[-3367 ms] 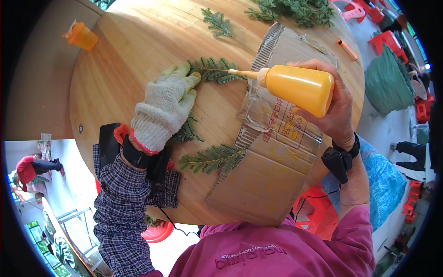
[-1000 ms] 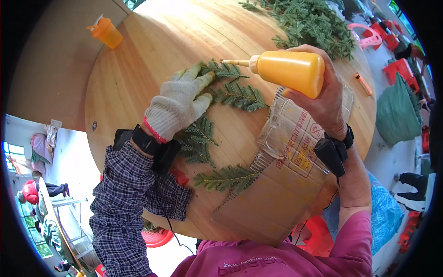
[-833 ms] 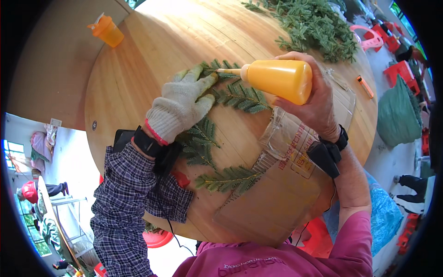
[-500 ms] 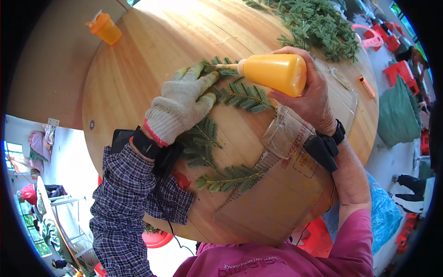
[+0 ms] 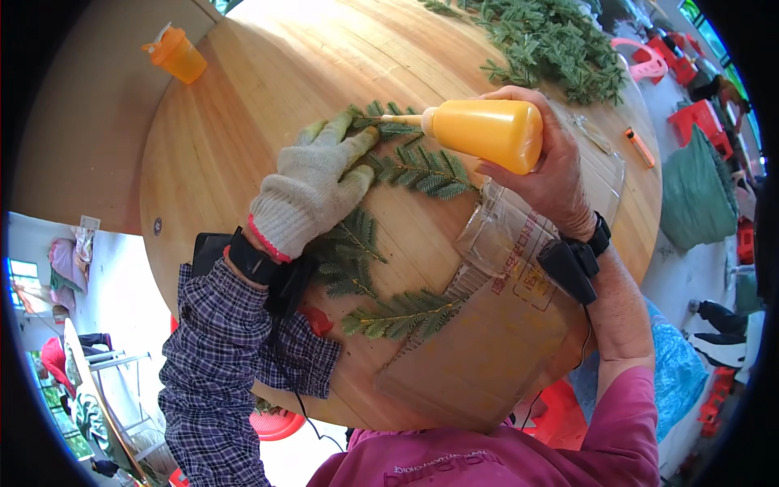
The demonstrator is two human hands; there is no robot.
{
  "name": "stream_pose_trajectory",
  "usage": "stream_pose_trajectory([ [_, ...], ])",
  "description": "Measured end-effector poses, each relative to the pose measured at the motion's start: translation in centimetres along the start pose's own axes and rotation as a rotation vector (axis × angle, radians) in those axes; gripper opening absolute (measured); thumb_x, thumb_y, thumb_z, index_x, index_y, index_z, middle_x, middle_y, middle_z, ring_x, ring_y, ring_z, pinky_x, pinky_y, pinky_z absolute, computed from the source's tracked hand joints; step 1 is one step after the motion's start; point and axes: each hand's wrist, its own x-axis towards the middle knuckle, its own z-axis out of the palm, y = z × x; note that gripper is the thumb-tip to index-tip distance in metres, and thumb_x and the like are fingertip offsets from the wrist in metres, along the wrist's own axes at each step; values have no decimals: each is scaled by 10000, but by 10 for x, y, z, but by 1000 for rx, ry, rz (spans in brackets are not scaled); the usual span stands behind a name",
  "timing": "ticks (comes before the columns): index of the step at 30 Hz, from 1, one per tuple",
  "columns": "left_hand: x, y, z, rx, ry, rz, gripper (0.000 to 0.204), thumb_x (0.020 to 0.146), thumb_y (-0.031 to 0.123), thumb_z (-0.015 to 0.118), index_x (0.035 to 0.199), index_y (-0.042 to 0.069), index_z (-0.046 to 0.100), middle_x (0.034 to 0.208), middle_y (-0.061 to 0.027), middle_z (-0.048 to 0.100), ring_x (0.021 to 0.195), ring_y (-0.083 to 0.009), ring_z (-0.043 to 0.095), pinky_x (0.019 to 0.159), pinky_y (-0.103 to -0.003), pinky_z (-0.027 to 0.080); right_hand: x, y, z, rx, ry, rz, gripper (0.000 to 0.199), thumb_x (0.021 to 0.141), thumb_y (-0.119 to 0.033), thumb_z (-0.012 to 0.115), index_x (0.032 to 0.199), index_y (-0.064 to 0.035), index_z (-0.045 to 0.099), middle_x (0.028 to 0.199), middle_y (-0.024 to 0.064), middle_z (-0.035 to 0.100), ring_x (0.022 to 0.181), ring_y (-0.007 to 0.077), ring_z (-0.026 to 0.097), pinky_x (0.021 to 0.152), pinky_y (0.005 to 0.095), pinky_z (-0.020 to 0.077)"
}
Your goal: Applying glue to small cedar-like branches and sticking them onto a circular cardboard base.
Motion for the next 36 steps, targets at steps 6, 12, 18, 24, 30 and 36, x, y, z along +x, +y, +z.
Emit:
stream_pose_trajectory([
  [6, 0, 1, 0, -3, 5, 11, 458, 903, 296, 638, 1323, 113, 658, 1442, -187, 542, 1301, -387, 512, 1093, -467, 424, -4, 5, -6, 23, 54, -34, 677, 716, -160, 923, 1293, -95, 575, 1142, 73, 692, 1048, 188, 684, 915, 335, 560],
  [12, 0, -2, 2, 20, 13, 16, 459, 897, 292, 639, 1320, 114, 656, 1430, -193, 548, 1293, -388, 513, 1100, -471, 411, -11, 1, -16, 40, -3, 47, 649, 744, -12, 848, 1320, -49, 550, 1277, 105, 669, 1181, 188, 632, 1029, 336, 497],
  [18, 2, -3, 4, 14, 29, 41, 462, 898, 298, 639, 1320, 109, 655, 1427, -201, 548, 1297, -400, 506, 1099, -472, 408, -15, 9, -18, 33, 73, -39, 666, 720, -138, 916, 1293, -88, 579, 1152, 76, 699, 1052, 188, 685, 916, 328, 551],
  [24, 0, -2, 2, 20, 18, 41, 464, 898, 303, 643, 1319, 108, 657, 1419, -212, 553, 1284, -421, 512, 1093, -473, 418, -22, -2, -29, -27, 48, -39, 685, 709, -134, 921, 1297, -84, 572, 1165, 83, 703, 1049, 207, 693, 909, 335, 553],
  [30, -1, 0, 0, 26, 18, 35, 464, 900, 299, 640, 1323, 108, 656, 1416, -224, 554, 1278, -435, 515, 1082, -477, 436, -31, -3, -38, -46, 49, -58, 682, 706, -123, 917, 1292, -80, 571, 1169, 84, 701, 1053, 214, 694, 914, 340, 551],
  [36, -1, 0, -2, 6, 8, 24, 466, 903, 284, 635, 1331, 100, 649, 1428, -234, 542, 1292, -448, 503, 1097, -480, 428, -41, 0, -44, -52, 66, -64, 682, 706, -122, 913, 1292, -70, 570, 1176, 85, 696, 1057, 212, 687, 926, 340, 545],
])
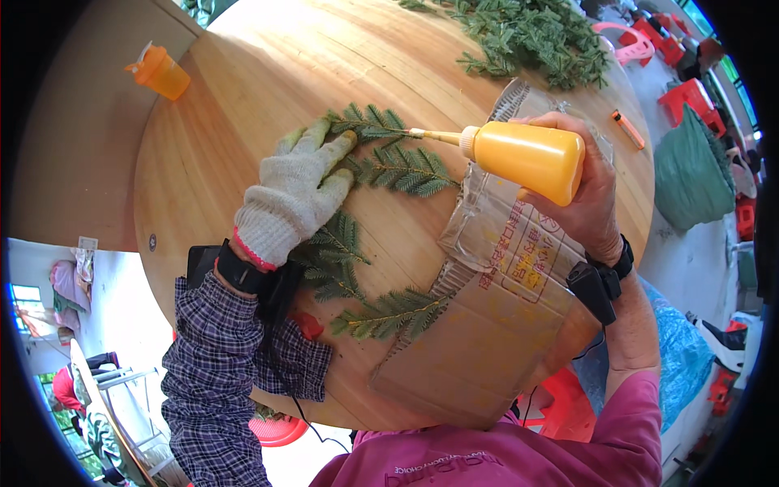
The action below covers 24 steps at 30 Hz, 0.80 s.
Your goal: Applying glue to small cedar-like branches and sticking them onto a circular cardboard base.
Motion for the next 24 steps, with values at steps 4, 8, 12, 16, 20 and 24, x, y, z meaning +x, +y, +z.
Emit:
stream_pose_trajectory([
  [4, 4, 2, -2, 7, -13, 9, 470, 906, 276, 631, 1337, 89, 642, 1435, -240, 535, 1301, -454, 494, 1107, -484, 419, -7, 2, -6, 23, 13, 43, 681, 709, -133, 917, 1291, -67, 570, 1183, 84, 694, 1067, 205, 679, 933, 339, 542],
  [8, 1, 1, -2, -12, -26, -12, 472, 910, 272, 628, 1341, 79, 638, 1437, -245, 531, 1303, -456, 491, 1111, -482, 416, -10, 1, -8, 30, 1, 64, 680, 713, -143, 921, 1290, -63, 570, 1195, 85, 691, 1078, 198, 673, 942, 339, 538],
  [12, 1, 4, -4, -14, -37, -15, 469, 913, 266, 624, 1341, 75, 636, 1435, -246, 531, 1303, -457, 490, 1113, -475, 415, -17, 1, -12, 54, 12, 58, 683, 716, -148, 924, 1291, -60, 567, 1203, 87, 690, 1085, 198, 672, 949, 339, 537],
  [16, 0, 2, -1, 6, -35, 0, 469, 915, 263, 621, 1342, 69, 634, 1436, -243, 531, 1302, -459, 489, 1116, -473, 411, -22, 2, -15, 59, 24, 43, 674, 723, -142, 920, 1289, -53, 564, 1215, 92, 688, 1100, 200, 672, 956, 344, 537],
  [20, 0, 5, -3, -7, -46, -6, 468, 917, 262, 616, 1348, 79, 632, 1441, -241, 528, 1316, -453, 479, 1121, -477, 404, -26, -1, -21, 69, 23, 74, 666, 720, -104, 906, 1289, -59, 562, 1235, 98, 681, 1129, 203, 666, 971, 346, 531],
  [24, 4, 5, -6, -20, -52, -4, 453, 928, 262, 613, 1343, 81, 640, 1440, -246, 531, 1306, -443, 505, 1116, -453, 421, -33, -3, -33, -68, -52, 111, 665, 722, -63, 859, 1312, -66, 553, 1278, 127, 649, 1182, 255, 640, 1026, 364, 495],
])
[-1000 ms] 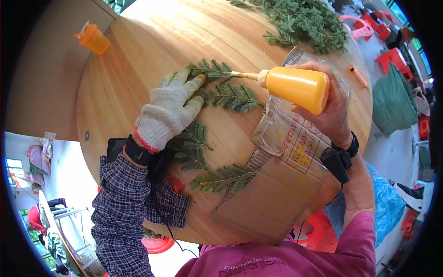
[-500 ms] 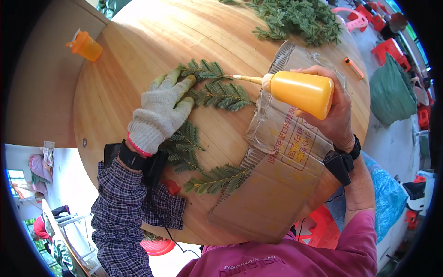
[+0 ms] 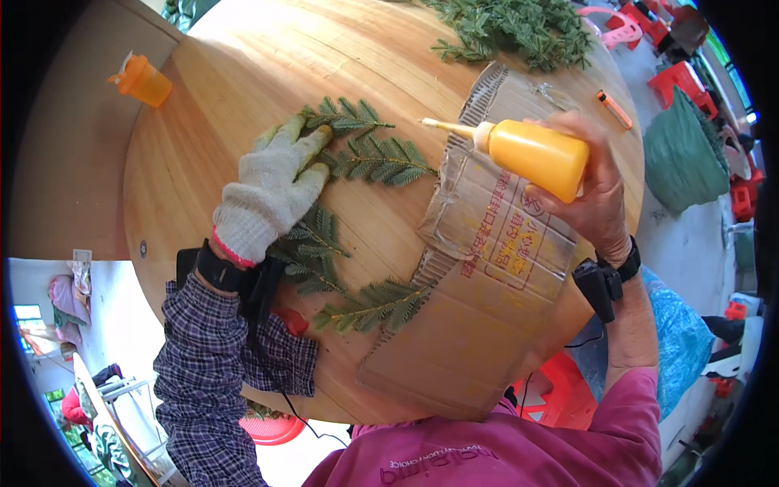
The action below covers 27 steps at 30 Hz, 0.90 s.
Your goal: Applying glue to small cedar-like branches and sticking them onto a circular cardboard base.
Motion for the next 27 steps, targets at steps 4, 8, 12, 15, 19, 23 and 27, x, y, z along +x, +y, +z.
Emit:
stream_pose_trajectory([
  [4, 6, -14, -13, -397, -122, -137, 420, 949, 252, 611, 1330, 82, 650, 1445, -231, 545, 1291, -403, 552, 1100, -406, 446, 18, -4, -22, -318, -146, 108, 663, 702, -58, 830, 1310, -73, 566, 1271, 150, 640, 1172, 302, 629, 1029, 377, 486],
  [8, 7, -2, -54, -388, -29, -132, 388, 968, 236, 608, 1307, 53, 659, 1451, -234, 547, 1285, -347, 585, 1078, -351, 462, 30, 6, -33, -557, -183, 35, 655, 688, -101, 806, 1301, -63, 579, 1201, 165, 642, 1147, 334, 612, 1008, 397, 489],
  [12, -9, 4, -88, -513, 7, -185, 398, 972, 178, 607, 1338, 22, 627, 1446, -206, 569, 1278, -265, 597, 1059, -313, 467, 25, 7, -35, -640, -270, 63, 655, 699, -158, 782, 1313, -56, 577, 1160, 169, 641, 1177, 346, 583, 1024, 418, 477],
  [15, -41, 13, -110, -670, 21, -259, 538, 967, 108, 600, 1467, -44, 471, 1457, -160, 562, 1312, -214, 549, 1111, -318, 412, 27, 13, -28, -678, -301, 105, 659, 709, -186, 769, 1324, -55, 572, 1169, 171, 639, 1187, 348, 580, 1035, 424, 471],
  [19, -85, 8, -117, -687, 128, -351, 454, 980, 80, 580, 1420, -21, 542, 1380, -124, 628, 1234, -178, 598, 1046, -292, 465, 35, 30, -29, -635, -371, 110, 652, 719, -183, 749, 1331, -52, 568, 1213, 171, 640, 1171, 341, 602, 1032, 413, 478],
  [23, -141, 13, -139, -636, 198, -453, 445, 990, 92, 582, 1419, -20, 549, 1347, -130, 647, 1259, -181, 583, 1061, -289, 455, 66, 65, -54, -202, -437, 200, 513, 816, -110, 730, 1308, -64, 589, 1239, 100, 672, 1141, 242, 645, 986, 351, 511],
  [27, -184, 12, -160, -349, 400, -444, 440, 991, 102, 591, 1413, -19, 560, 1354, -143, 641, 1274, -206, 582, 1084, -297, 445, 109, 65, -36, 276, -192, 260, 463, 914, -176, 753, 1334, -82, 582, 1231, 29, 674, 1135, 181, 640, 957, 317, 517],
])
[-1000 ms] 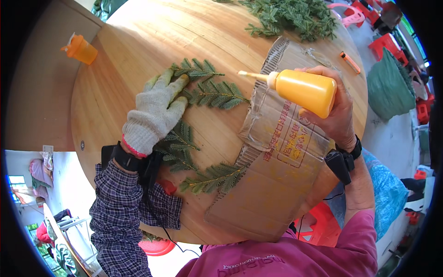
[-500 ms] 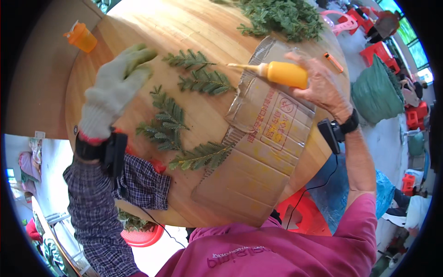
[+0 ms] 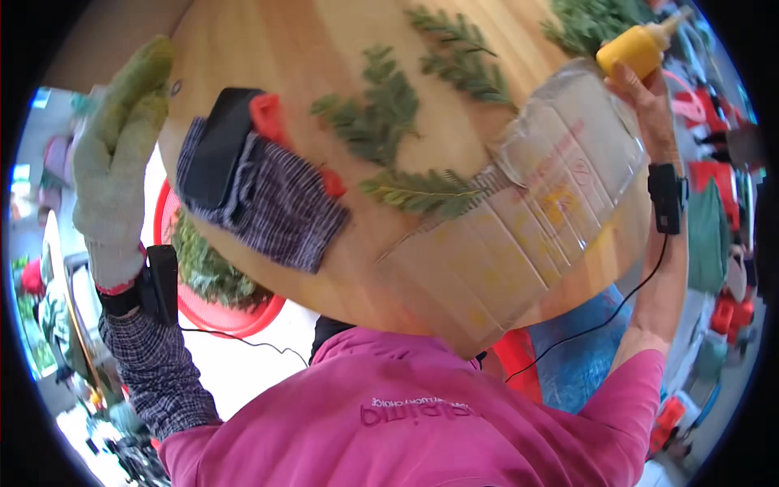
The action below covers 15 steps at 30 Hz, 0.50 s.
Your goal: Applying glue to small cedar-like branches and sticking them onto a circular cardboard base.
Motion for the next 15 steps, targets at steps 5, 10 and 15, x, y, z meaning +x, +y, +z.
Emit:
stream_pose_trajectory([
  [5, -51, -12, -6, 41, 178, -124, 461, 1024, 154, 545, 1443, -36, 518, 1459, -158, 562, 1345, -252, 541, 1151, -369, 403, 81, 29, 43, -159, 59, -58, 573, 847, -165, 825, 1352, -117, 557, 1173, 68, 665, 1058, 194, 652, 900, 347, 536],
  [10, -98, 6, 33, -93, 88, -199, 383, 983, 30, 509, 1347, -50, 601, 1408, -172, 598, 1306, -271, 574, 1104, -388, 455, 83, 55, 87, -237, 76, -268, 532, 803, -133, 872, 1248, -67, 588, 1041, 57, 673, 930, 196, 651, 805, 365, 549],
  [15, -115, -6, 53, -45, 20, -153, 390, 984, 16, 438, 1328, -69, 603, 1412, -194, 591, 1301, -296, 578, 1098, -397, 461, 63, 21, 65, -501, 80, -26, 600, 789, -270, 895, 1244, -32, 583, 1054, 84, 688, 939, 237, 667, 803, 390, 550],
])
